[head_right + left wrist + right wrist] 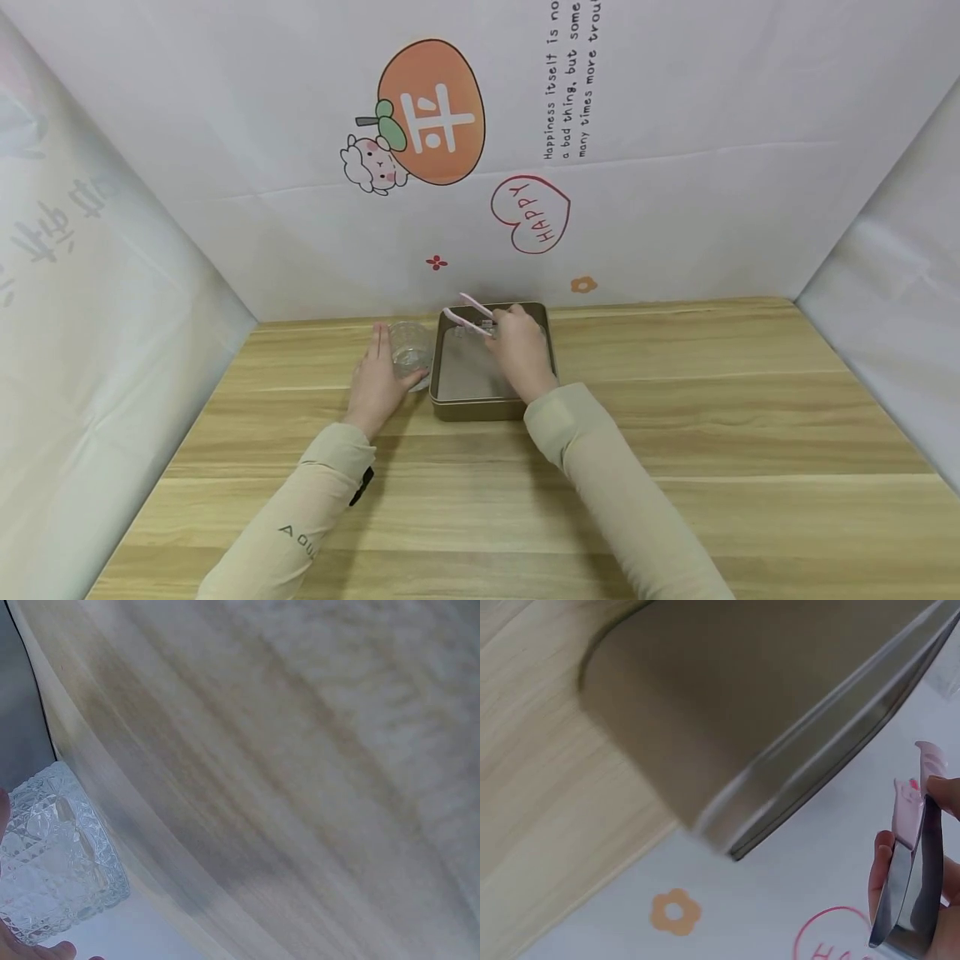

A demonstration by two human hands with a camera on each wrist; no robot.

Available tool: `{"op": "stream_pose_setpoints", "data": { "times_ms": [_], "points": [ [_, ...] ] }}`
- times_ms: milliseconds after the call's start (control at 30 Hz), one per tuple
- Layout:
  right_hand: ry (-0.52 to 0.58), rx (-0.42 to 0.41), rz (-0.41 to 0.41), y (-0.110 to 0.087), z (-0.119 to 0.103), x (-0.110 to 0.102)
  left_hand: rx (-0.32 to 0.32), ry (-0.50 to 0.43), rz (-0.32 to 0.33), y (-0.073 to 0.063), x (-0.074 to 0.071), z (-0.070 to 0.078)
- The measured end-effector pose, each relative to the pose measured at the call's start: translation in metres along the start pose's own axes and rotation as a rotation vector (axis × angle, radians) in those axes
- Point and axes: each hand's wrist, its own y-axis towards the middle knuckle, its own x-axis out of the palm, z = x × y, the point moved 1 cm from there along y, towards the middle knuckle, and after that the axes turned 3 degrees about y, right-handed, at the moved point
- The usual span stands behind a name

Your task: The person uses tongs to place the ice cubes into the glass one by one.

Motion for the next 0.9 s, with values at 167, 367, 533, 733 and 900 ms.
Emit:
{"op": "stream_pose_setpoints", "data": {
  "times_ms": [167, 367, 533, 733, 900],
  "points": [
    [-0.046, 0.011, 0.043, 0.002, 0.015, 0.001, 0.001, 0.0, 0.003, 0.0, 0.0, 0.0],
    [-0.078, 0.039, -0.008, 0.002, 0.027, 0.003, 0.003, -0.005, -0.005, -0.001, -0.001, 0.001],
    [-0.096, 0.056, -0.081, -0.002, 0.032, 0.003, 0.002, -0.001, -0.004, -0.001, -0.001, 0.001],
    [-0.137, 0.081, -0.142, -0.004, 0.036, 0.006, 0.003, 0.001, 0.006, -0.001, -0.001, 0.0],
    [-0.153, 0.086, -0.152, -0.005, 0.038, 0.009, 0.005, 0.004, 0.013, -0.001, 0.0, 0.0]
  ]
}}
